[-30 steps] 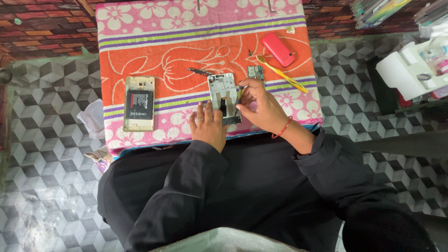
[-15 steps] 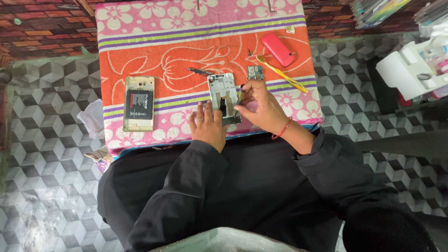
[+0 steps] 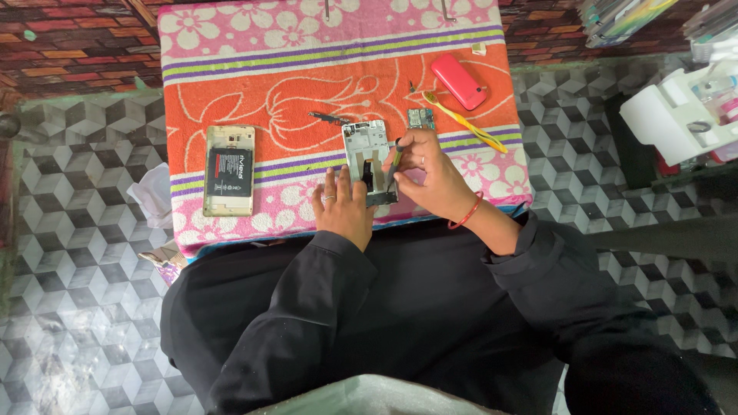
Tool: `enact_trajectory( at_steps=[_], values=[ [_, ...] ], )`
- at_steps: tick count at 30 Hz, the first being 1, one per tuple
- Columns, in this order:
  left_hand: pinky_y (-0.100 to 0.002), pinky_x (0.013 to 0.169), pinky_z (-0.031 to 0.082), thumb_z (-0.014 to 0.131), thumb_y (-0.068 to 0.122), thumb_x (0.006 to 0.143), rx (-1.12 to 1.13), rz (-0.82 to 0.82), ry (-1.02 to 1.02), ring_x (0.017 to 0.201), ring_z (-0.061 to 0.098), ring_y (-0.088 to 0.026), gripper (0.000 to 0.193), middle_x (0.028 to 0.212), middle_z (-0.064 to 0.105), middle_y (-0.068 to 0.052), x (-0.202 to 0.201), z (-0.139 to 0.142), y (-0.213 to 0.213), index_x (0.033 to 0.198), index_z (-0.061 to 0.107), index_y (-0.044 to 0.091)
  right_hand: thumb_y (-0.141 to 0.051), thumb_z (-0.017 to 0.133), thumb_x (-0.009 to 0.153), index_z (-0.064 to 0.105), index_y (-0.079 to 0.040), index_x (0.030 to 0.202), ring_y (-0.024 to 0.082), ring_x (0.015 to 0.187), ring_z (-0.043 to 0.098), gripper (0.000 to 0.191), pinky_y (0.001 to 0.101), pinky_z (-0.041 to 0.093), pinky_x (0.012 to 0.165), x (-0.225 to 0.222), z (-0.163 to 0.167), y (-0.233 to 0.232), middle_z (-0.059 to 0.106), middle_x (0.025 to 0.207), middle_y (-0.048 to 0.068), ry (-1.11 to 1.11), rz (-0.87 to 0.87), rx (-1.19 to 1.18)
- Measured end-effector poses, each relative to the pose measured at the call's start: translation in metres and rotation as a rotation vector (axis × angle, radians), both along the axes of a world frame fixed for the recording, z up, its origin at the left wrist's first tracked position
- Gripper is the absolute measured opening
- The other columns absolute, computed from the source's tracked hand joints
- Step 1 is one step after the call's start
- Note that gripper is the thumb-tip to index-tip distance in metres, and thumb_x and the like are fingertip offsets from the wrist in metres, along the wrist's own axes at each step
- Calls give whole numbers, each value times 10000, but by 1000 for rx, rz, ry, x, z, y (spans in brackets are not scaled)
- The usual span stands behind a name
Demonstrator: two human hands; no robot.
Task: The person cleans a disassembled phone motherboard with a toothbrush, brushing its surface repeatedly while holding it steady on a towel-covered board. They then position the cleaned motherboard into the phone's middle frame and press it into place, working beside the phone's battery cover and small tools.
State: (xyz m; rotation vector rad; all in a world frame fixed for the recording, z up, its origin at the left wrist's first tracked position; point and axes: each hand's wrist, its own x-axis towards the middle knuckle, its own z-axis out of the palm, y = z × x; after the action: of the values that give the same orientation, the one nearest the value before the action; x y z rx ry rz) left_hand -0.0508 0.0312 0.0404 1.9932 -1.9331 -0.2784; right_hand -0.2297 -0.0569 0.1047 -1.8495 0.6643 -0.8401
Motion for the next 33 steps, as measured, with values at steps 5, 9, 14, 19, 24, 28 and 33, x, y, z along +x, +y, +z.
enact_trajectory(
  at_steps=[5, 9, 14, 19, 24, 28, 33],
  values=[
    [-631, 1133, 249, 772, 320, 830, -13, -4, 6, 1485, 308, -438, 515, 1549, 415, -214, 1, 2, 0, 1237, 573, 76, 94, 738, 888, 341, -48, 1312, 168, 1019, 664, 598, 313, 564, 915, 1, 1, 0, 618, 1166, 117, 33, -17, -104],
    [-630, 1134, 253, 774, 320, 830, -7, -4, 8, 1485, 307, -438, 500, 1551, 415, -211, 1, 3, 1, 1222, 575, 80, 95, 744, 905, 370, -54, 1306, 159, 982, 685, 568, 308, 575, 891, 2, -1, -1, 617, 1110, 110, 90, -95, -57],
    [-629, 1131, 256, 774, 322, 830, -1, -2, 2, 1490, 306, -431, 504, 1554, 416, -204, 1, 4, 0, 1226, 575, 82, 115, 643, 928, 346, -50, 1330, 171, 1106, 699, 527, 320, 581, 956, -1, -2, 0, 611, 1201, 105, -5, 4, 20],
    [-631, 1131, 255, 776, 330, 829, -13, 4, -10, 1488, 308, -431, 514, 1552, 418, -203, 1, 3, 0, 1233, 575, 85, 106, 704, 902, 351, -38, 1332, 198, 1083, 665, 575, 333, 583, 948, 1, -1, -1, 586, 1200, 128, -1, 1, -70],
    [-626, 1135, 253, 778, 333, 826, -11, 7, -10, 1489, 312, -427, 517, 1550, 422, -201, 0, 4, 0, 1234, 576, 89, 83, 635, 975, 348, -37, 1343, 201, 1168, 700, 481, 326, 583, 995, 0, 2, 0, 659, 1262, 132, -41, 34, -34],
    [-620, 1134, 256, 780, 332, 823, -9, 3, -14, 1487, 316, -424, 517, 1550, 426, -202, 1, 4, 0, 1232, 576, 89, 2, 745, 952, 398, -38, 1308, 172, 987, 743, 499, 304, 585, 894, 0, 3, 0, 717, 1087, 98, 145, -101, -68],
    [-619, 1132, 256, 779, 327, 822, -18, 2, -11, 1484, 319, -426, 523, 1545, 429, -205, 0, 1, 4, 1238, 574, 83, -115, 897, 835, 404, -38, 1206, 178, 881, 714, 622, 311, 581, 789, 3, 2, 5, 623, 1045, 132, 304, -272, -199]
  ],
)
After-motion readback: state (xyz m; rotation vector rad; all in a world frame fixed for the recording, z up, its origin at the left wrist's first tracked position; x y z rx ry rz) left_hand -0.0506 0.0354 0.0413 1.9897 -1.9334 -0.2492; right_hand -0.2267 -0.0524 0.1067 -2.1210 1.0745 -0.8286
